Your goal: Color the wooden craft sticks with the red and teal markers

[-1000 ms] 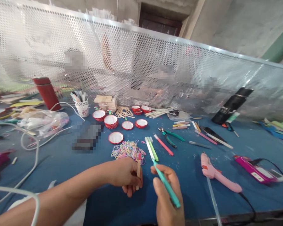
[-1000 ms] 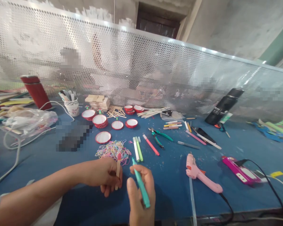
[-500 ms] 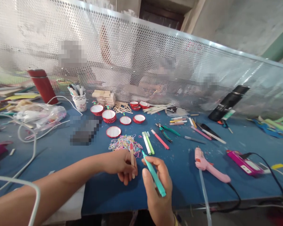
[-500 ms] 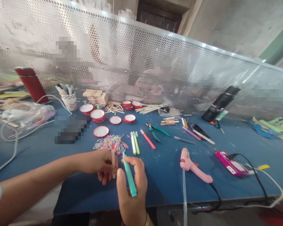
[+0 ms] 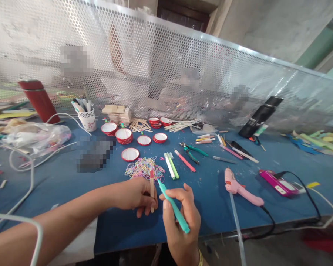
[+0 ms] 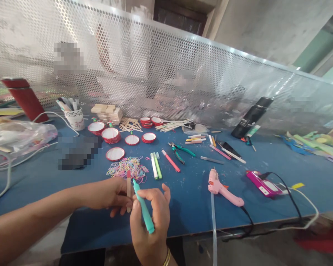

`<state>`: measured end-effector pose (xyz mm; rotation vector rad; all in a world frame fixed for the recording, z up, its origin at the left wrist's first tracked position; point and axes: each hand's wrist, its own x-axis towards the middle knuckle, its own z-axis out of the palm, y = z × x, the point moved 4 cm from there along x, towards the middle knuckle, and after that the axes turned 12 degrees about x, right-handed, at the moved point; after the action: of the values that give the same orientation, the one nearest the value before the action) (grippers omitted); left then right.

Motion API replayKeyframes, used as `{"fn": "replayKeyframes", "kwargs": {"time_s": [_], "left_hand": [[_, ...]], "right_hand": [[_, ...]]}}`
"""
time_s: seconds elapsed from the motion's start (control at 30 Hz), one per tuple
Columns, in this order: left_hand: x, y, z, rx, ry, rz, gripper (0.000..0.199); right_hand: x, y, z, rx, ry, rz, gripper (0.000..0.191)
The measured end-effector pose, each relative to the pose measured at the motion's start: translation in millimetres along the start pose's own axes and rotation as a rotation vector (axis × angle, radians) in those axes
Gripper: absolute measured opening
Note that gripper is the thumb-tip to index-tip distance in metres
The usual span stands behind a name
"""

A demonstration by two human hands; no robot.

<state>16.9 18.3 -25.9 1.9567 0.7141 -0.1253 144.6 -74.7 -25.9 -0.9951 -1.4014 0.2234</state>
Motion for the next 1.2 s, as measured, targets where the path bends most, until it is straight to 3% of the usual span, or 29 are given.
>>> {"fn": "replayKeyframes", "kwargs": {"time_s": [0.83, 1.2], "left_hand": [[5.2, -8.7, 4.1, -0.040, 0.009, 0.003, 0.016], [3.0, -4.8, 3.2, -0.030, 0.009, 0.003, 0.017]], "right_hand": [[0.5, -1.7, 8.2, -0.063, -0.110, -0.049, 0.007], [0.6, -2.7, 8.7, -0.074, -0.070, -0.065, 0.008]]}}
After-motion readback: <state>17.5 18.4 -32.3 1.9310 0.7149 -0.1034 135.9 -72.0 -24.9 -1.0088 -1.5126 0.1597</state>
